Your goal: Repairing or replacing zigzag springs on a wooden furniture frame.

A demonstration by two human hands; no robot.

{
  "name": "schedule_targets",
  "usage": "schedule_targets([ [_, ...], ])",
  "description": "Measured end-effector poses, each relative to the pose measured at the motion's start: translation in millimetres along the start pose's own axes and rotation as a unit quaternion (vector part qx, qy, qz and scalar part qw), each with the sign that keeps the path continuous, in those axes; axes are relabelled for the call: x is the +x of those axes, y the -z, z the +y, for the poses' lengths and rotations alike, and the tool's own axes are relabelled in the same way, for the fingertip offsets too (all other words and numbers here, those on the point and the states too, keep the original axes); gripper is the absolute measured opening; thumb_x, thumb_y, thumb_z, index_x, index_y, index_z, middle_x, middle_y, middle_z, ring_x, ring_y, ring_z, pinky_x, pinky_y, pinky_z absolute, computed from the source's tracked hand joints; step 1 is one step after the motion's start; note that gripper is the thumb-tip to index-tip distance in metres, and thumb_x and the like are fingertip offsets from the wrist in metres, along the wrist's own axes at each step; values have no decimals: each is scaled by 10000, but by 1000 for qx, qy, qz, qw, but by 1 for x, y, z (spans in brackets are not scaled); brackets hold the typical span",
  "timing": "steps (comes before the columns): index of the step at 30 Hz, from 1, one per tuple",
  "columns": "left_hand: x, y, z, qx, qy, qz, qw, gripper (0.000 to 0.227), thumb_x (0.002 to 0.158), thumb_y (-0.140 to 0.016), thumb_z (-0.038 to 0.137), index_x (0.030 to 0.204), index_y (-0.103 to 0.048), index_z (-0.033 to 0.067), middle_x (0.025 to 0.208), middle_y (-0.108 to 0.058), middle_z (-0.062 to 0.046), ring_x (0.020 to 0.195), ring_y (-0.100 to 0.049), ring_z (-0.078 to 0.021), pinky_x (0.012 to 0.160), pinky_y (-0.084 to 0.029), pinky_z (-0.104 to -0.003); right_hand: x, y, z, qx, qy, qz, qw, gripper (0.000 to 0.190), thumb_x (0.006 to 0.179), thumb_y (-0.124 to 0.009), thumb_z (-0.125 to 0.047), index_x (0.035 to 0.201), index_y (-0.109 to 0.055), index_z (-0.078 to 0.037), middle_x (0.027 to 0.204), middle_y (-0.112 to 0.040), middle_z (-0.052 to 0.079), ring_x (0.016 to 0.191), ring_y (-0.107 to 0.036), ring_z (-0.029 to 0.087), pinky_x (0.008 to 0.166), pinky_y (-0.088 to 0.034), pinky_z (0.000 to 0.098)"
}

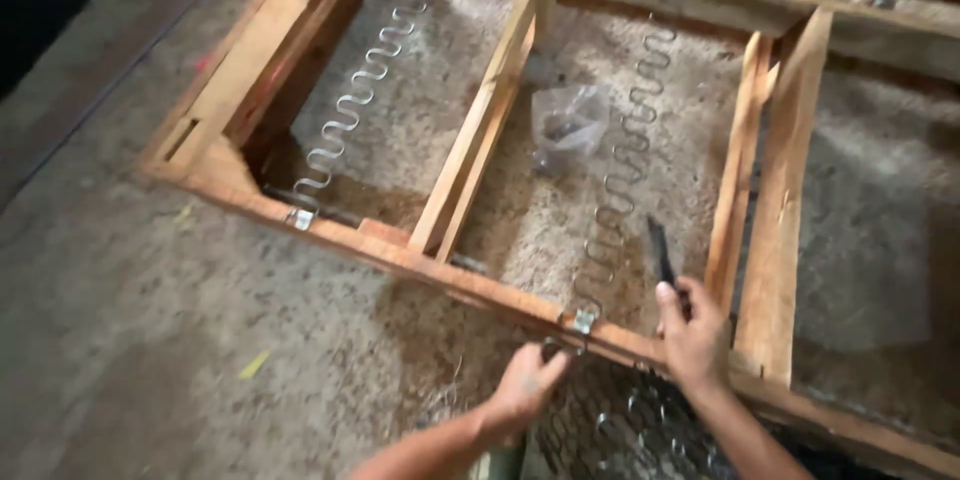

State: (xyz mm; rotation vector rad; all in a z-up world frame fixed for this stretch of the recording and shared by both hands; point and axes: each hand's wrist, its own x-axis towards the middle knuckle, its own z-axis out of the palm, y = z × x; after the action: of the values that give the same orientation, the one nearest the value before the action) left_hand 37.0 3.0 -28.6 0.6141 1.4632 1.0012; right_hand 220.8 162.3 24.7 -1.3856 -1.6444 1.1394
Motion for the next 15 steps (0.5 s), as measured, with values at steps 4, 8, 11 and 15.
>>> schedule_targets([
  [4, -1, -12, -9, 203, -78, 136, 967, 461, 950, -572, 388, 838, -683, -46, 686, -641, -222, 664, -665, -347, 630, -511, -478, 1, 3, 21, 71, 31, 41, 996, 235, 1042, -654, -244, 1136, -629, -30, 752, -545, -35, 601, -497, 73, 519, -417, 267],
  [8, 7, -31, -15, 285, -115, 267, 913, 484, 952, -534, 390, 799, -711, -34, 760, -667, -293, 745, -696, -461, 685, -522, -526, 8, 0, 32, 71, 89, 78, 990, 258, 1060, -642, -258, 1163, -601, -26, 810, -582, -35, 678, -536, 70, 576, -450, 269],
  [11, 13, -25, -33, 330, -188, 270, 885, 410, 943, -534, 324, 788, -720, -6, 757, -679, -272, 734, -667, -480, 691, -502, -553, -5, 6, -8, -24, 74, 92, 993, 255, 1049, -635, -288, 1111, -642, -40, 746, -627, 11, 647, -583, 104, 577, -477, 310],
  [15, 8, -26, -33, 263, -208, 222, 916, 357, 934, -549, 289, 835, -681, -29, 698, -649, -234, 645, -662, -399, 633, -518, -487, -8, -2, -9, -75, 38, 119, 989, 251, 1045, -632, -298, 1114, -657, -58, 733, -620, 90, 635, -606, 182, 579, -474, 359],
])
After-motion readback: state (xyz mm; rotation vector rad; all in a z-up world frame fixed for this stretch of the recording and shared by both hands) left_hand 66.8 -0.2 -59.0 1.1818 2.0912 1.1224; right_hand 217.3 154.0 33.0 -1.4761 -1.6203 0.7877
